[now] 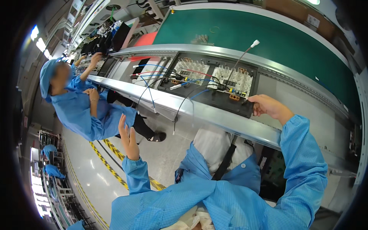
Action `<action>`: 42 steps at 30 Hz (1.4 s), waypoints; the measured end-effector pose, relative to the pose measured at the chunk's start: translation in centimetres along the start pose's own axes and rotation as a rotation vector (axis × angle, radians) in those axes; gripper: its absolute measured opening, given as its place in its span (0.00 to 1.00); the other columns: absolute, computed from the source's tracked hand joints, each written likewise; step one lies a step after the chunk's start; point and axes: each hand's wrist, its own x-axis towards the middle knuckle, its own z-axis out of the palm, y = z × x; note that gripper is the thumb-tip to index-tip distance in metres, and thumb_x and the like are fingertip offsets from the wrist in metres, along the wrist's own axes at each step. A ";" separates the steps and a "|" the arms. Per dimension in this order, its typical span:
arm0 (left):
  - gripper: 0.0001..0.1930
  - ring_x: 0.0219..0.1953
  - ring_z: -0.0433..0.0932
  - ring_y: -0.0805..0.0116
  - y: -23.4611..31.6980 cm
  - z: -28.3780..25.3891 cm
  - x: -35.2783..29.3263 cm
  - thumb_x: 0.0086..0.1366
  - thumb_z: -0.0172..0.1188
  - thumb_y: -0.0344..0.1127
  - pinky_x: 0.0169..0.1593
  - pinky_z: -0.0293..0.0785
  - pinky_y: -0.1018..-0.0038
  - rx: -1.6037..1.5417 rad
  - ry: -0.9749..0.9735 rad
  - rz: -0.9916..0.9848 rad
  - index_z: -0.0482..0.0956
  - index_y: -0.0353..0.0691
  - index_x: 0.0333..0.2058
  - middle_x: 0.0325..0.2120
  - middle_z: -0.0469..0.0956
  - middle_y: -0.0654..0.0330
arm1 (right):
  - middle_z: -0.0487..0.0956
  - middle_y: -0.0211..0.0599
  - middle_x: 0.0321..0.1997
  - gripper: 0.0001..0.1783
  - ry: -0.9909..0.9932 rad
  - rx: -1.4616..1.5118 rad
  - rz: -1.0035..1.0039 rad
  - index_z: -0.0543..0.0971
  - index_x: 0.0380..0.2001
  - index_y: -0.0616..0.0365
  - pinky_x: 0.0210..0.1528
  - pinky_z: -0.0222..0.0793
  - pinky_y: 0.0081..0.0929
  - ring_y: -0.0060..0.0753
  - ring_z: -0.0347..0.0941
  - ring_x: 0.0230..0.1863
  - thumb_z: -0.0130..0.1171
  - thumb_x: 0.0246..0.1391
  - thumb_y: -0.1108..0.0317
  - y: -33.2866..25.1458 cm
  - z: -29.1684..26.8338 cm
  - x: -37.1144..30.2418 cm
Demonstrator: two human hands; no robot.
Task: Assemble electronic components and connect wiring harnesses to circuit boards on an industrial production line.
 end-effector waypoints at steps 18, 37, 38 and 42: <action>0.29 0.62 0.64 0.56 -0.4 4.1 1.4 0.71 0.42 0.42 0.63 0.58 0.64 -0.220 -0.431 -0.094 0.52 0.34 0.66 0.61 0.62 0.43 | 0.74 0.30 0.25 0.16 0.932 -0.002 -0.642 0.80 0.39 0.62 0.35 0.65 0.21 0.24 0.68 0.28 0.44 0.63 0.67 13.8 5.4 -20.0; 0.22 0.57 0.69 0.55 -32.4 2.2 -8.2 0.69 0.48 0.42 0.59 0.65 0.64 0.695 -1.778 -0.164 0.68 0.41 0.58 0.59 0.68 0.54 | 0.75 0.37 0.54 0.20 1.174 1.315 0.089 0.73 0.50 0.54 0.53 0.66 0.33 0.35 0.71 0.52 0.49 0.60 0.55 63.7 2.9 -6.6; 0.21 0.58 0.68 0.53 -32.0 4.1 -10.3 0.69 0.48 0.40 0.60 0.64 0.65 0.516 -1.794 0.101 0.68 0.39 0.58 0.60 0.67 0.51 | 0.77 0.39 0.50 0.17 1.195 1.274 0.054 0.76 0.44 0.56 0.48 0.70 0.36 0.38 0.74 0.47 0.48 0.60 0.57 67.7 1.2 -8.2; 0.21 0.56 0.69 0.53 -26.9 -5.2 -13.7 0.69 0.48 0.39 0.58 0.65 0.66 0.641 -1.548 -0.153 0.68 0.39 0.57 0.58 0.68 0.52 | 0.74 0.45 0.57 0.26 1.158 -0.443 -0.305 0.68 0.59 0.56 0.61 0.64 0.36 0.46 0.70 0.57 0.50 0.61 0.56 64.0 0.9 -5.2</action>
